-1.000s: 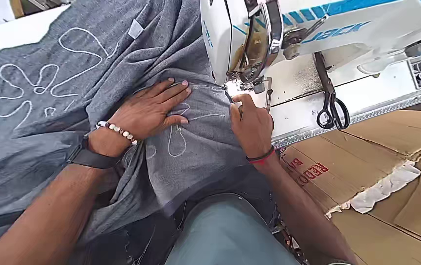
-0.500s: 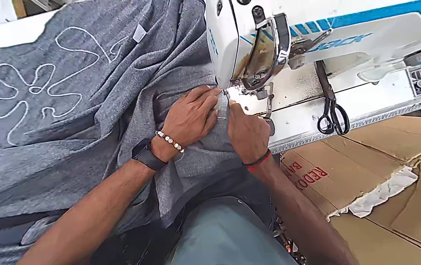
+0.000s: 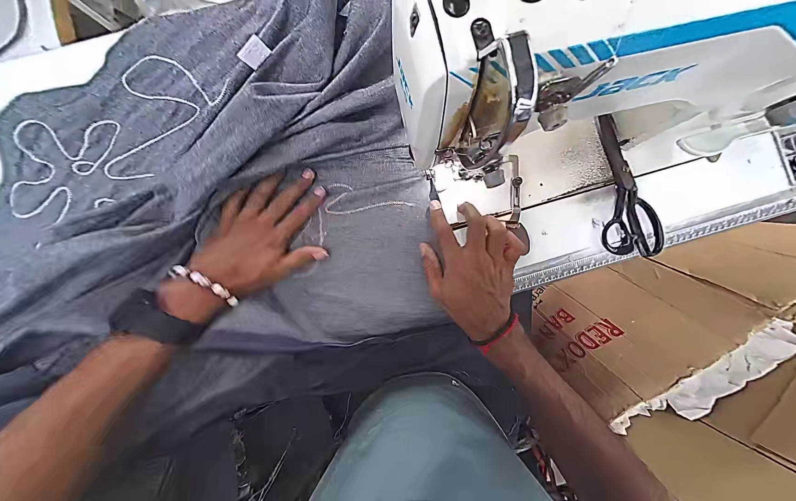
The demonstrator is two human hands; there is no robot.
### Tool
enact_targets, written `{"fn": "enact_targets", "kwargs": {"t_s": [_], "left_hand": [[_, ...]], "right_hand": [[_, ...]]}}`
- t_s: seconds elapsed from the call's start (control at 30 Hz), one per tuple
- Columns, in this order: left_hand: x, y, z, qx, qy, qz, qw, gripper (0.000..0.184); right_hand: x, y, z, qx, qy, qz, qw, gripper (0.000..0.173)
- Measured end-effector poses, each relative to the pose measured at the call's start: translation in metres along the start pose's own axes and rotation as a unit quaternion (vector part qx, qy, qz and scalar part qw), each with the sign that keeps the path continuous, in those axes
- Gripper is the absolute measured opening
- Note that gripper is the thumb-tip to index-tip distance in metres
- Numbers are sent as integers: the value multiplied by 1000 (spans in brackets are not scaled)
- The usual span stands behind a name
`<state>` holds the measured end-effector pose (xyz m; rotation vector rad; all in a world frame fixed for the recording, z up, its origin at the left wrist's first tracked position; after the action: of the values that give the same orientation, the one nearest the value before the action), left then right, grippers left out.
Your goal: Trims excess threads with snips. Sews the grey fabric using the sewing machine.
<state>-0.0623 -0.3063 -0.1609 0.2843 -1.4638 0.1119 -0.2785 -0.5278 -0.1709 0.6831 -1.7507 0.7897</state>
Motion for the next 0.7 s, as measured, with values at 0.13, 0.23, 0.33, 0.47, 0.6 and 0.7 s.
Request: {"fn": "enact_targets", "kwargs": {"t_s": [0.13,0.23,0.33,0.47,0.6,0.7], "left_hand": [[51,-37,9,8,-40,-84,996,80],[72,-81,73,-5,56,48,997,36],[36,-113,100,-51,148,183,971,31],[3,-109,98,-120,91,217,965,36],[5,-106,94,-136,99,214,962,40],[4,-106,90,-141,107,213,961,40]], "right_hand": [[-1,4,-3,8,-5,-10,1000,65],[12,-4,9,22,-115,3,993,45],[33,-21,40,-10,-180,46,982,27],[44,-48,84,-50,-114,-5,992,36],[32,-54,67,14,-130,-55,990,27],[19,-52,34,30,-146,9,989,22]]}}
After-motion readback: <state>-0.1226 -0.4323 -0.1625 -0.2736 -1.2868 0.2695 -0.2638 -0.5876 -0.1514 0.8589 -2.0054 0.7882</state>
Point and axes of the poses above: each hand's wrist, its own y-axis away from the middle knuckle, its own x-axis out of the back of the hand, z = x × y, the point moved 4 cm from there along -y, towards the middle knuckle, and after that the axes turned 11 degrees about -x, right-handed, at the moved point
